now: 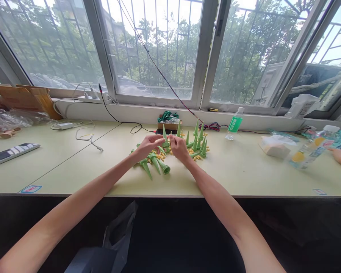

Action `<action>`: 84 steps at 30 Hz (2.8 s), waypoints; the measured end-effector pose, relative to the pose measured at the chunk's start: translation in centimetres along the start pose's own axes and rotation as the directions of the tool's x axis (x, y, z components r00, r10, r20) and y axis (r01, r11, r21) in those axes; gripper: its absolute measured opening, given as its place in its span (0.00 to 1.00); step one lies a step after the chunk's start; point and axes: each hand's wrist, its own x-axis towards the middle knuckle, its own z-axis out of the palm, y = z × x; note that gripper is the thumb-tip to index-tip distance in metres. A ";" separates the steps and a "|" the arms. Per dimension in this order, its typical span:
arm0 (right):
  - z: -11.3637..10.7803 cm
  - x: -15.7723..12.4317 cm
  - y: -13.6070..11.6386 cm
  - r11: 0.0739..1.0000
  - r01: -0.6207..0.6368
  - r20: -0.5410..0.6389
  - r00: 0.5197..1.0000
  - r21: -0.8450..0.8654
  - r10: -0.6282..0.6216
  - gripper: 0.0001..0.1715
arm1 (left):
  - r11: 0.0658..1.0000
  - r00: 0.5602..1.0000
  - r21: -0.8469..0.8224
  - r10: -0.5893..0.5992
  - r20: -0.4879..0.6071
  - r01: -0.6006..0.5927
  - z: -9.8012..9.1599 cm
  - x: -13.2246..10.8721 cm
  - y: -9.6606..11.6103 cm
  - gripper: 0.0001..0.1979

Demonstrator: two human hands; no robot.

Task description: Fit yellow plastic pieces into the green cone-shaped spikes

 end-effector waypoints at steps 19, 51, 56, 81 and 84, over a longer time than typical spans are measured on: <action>0.1 0.2 0.1 0.996 0.023 -0.173 0.984 -0.085 -0.037 0.31 | 0.922 0.941 0.358 0.243 -0.234 -0.149 0.6 0.3 -0.6 0.21; 0.0 0.2 0.0 0.999 0.013 -0.040 0.999 -0.033 -0.014 0.35 | 0.947 0.973 0.292 0.178 -0.146 -0.130 0.5 -0.1 -0.8 0.22; 0.0 0.3 0.0 0.997 0.027 -0.059 0.998 -0.069 -0.031 0.36 | 0.927 0.959 0.339 0.228 -0.169 -0.160 0.4 0.1 -1.3 0.20; 0.1 0.1 0.1 0.997 0.074 -0.002 0.997 -0.034 -0.074 0.34 | 0.931 0.967 -0.278 -0.253 -0.031 0.235 0.7 0.3 -0.1 0.29; 0.1 0.0 0.1 0.995 0.092 0.012 0.996 -0.025 -0.092 0.33 | 0.926 0.962 -0.282 -0.270 -0.033 0.251 0.7 0.4 -0.3 0.29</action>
